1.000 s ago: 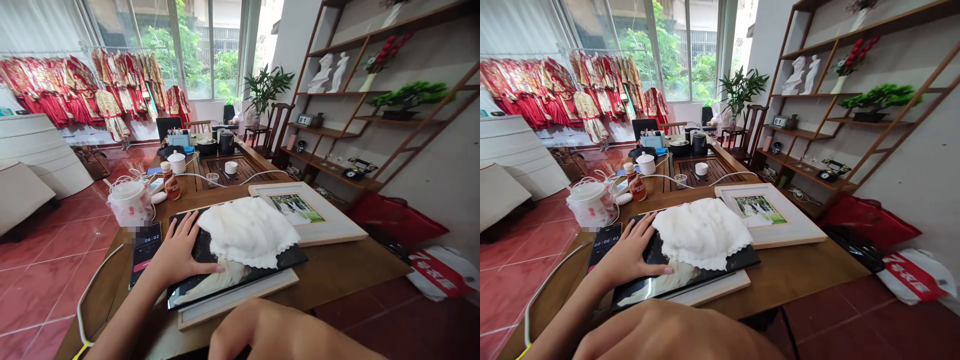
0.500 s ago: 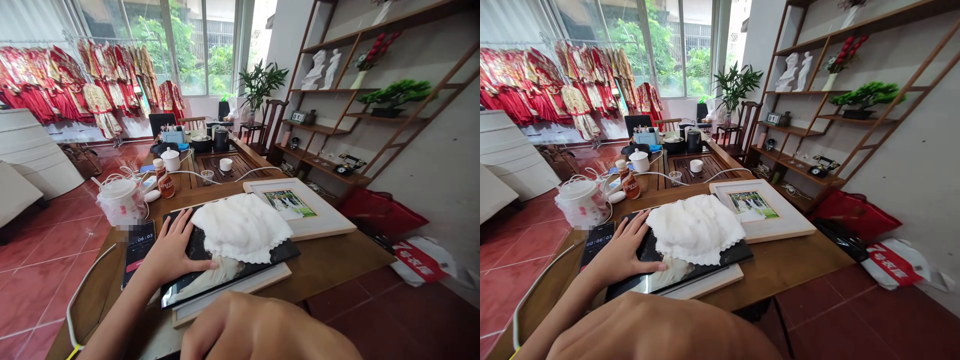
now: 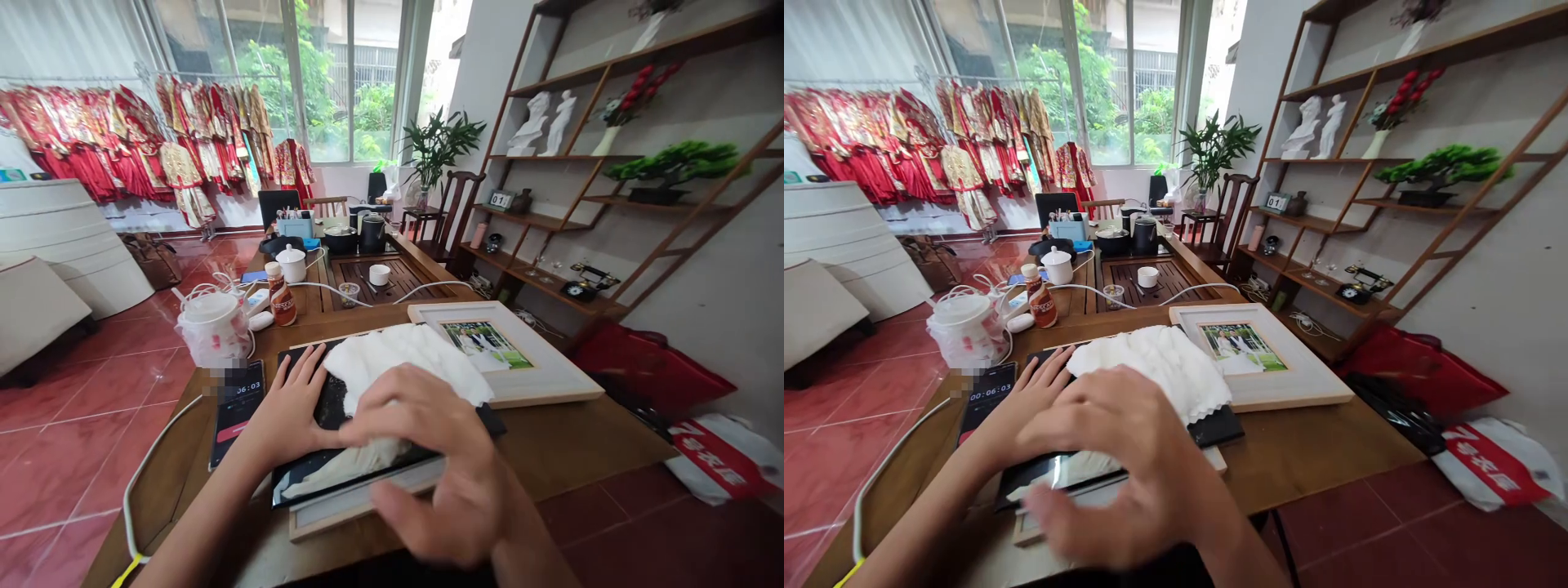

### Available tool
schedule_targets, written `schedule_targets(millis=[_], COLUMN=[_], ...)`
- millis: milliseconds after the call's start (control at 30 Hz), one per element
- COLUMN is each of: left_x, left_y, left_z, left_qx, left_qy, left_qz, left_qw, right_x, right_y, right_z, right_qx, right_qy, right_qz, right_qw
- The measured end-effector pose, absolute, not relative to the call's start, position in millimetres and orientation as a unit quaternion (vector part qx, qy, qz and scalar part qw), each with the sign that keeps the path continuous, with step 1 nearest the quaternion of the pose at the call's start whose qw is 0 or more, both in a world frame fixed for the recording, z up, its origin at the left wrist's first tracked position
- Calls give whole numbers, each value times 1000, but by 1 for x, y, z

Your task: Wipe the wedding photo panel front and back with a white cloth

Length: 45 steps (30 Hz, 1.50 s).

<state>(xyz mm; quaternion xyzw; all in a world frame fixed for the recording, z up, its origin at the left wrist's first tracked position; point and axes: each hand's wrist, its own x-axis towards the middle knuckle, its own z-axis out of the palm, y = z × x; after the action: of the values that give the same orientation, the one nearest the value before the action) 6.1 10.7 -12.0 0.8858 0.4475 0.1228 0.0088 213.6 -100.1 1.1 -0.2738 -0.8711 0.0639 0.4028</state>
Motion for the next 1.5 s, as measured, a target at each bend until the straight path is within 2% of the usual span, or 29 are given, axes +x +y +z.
schedule_targets(millis=[67,133,233,333,500,833,1267,1500], left_x=[6,6,5,3,1,-3,-3,-2], left_y=[8,5,3,3,3,3,2,2], left_z=[-7,-2,2,2,0,-2,0,-1], left_qx=[885,882,879,879,879,878,883,878], left_qy=[447,452,456,454,455,462,452,463], left_qz=[128,132,133,138,141,125,127,120], left_qw=[16,25,35,35,33,21,21,20], right_x=[225,231,234,235,240,258,242,247], right_y=[-54,-30,-19,-17,-20,-56,-16,-48], right_z=[64,80,52,21,13,0,15,7], right_qx=[-361,-432,-462,-484,-521,-486,-509,-501], right_qy=[-845,-834,-850,-848,-823,-839,-834,-838], right_qz=[-13,-73,-71,-67,-95,-139,-91,-99], right_qw=[394,335,243,204,203,203,195,191])
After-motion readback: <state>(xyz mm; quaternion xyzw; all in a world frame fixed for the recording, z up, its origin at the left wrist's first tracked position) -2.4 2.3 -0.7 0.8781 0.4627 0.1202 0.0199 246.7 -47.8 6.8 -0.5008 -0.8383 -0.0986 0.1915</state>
